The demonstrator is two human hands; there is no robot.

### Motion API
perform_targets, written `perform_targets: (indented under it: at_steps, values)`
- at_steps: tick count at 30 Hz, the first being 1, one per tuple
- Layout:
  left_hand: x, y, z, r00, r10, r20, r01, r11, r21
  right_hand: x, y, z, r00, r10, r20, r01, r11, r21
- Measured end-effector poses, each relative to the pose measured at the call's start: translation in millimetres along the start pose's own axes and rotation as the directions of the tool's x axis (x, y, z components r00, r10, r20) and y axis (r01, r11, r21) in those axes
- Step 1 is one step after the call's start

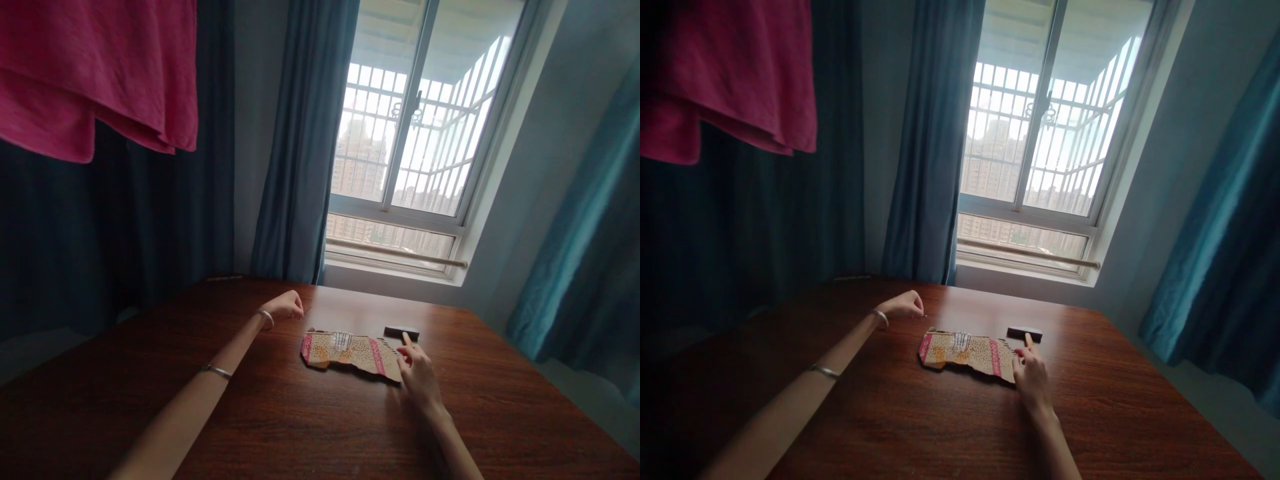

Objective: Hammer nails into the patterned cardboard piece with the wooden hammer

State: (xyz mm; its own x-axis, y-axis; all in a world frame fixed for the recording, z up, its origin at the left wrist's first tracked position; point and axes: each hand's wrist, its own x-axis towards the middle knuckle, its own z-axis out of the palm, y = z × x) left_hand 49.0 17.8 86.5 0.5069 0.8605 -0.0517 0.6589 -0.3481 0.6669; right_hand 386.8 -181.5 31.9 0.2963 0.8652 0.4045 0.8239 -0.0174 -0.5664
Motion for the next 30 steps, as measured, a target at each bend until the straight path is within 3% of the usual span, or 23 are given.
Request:
perform_targets:
  at_steps: [2, 5, 8, 12, 16, 21, 24, 27, 30]
  values:
    - [-1.4, 23.4, 8.3, 0.991, 0.133, -0.003, -0.132, 0.982, -0.131, -2.0, -10.0, 2.9, 1.000, -0.024, 0.021, 0.019, 0.982, 0.189]
    - [-6.3, 58.7, 33.6, 0.957, 0.288, -0.023, -0.283, 0.920, -0.271, -7.2, -25.6, 10.8, 0.996, -0.040, 0.085, -0.005, 0.880, 0.475]
    - [-15.3, 86.5, 68.7, 0.939, 0.341, -0.038, -0.335, 0.890, -0.309, -13.3, -36.8, 19.0, 0.991, -0.046, 0.129, -0.052, 0.749, 0.661]
    - [-29.6, 107.6, 111.1, 0.908, 0.419, -0.016, -0.405, 0.866, -0.292, -18.2, -44.3, 21.8, 0.989, -0.018, 0.146, -0.100, 0.643, 0.759]
    - [-39.2, 115.4, 134.0, 0.891, 0.454, -0.014, -0.439, 0.851, -0.289, -19.9, -47.7, 18.5, 0.990, -0.010, 0.144, -0.106, 0.629, 0.770]
    - [-37.0, 115.3, 131.1, 0.879, 0.473, -0.051, -0.471, 0.849, -0.238, -17.8, -42.5, 20.8, 0.992, 0.011, 0.129, -0.108, 0.619, 0.778]
    - [-25.3, 107.2, 115.0, 0.867, 0.445, -0.224, -0.485, 0.857, -0.175, -11.4, -36.7, 25.6, 0.993, 0.038, 0.111, -0.112, 0.599, 0.793]
    - [-7.0, 88.6, 101.6, 0.853, 0.330, -0.405, -0.449, 0.858, -0.247, 0.0, -34.4, 33.3, 0.994, 0.067, 0.085, -0.108, 0.619, 0.778]
    - [12.5, 63.2, 103.2, 0.884, 0.140, -0.447, -0.356, 0.819, -0.449, 14.0, -35.0, 45.8, 0.997, 0.053, 0.057, -0.077, 0.675, 0.734]
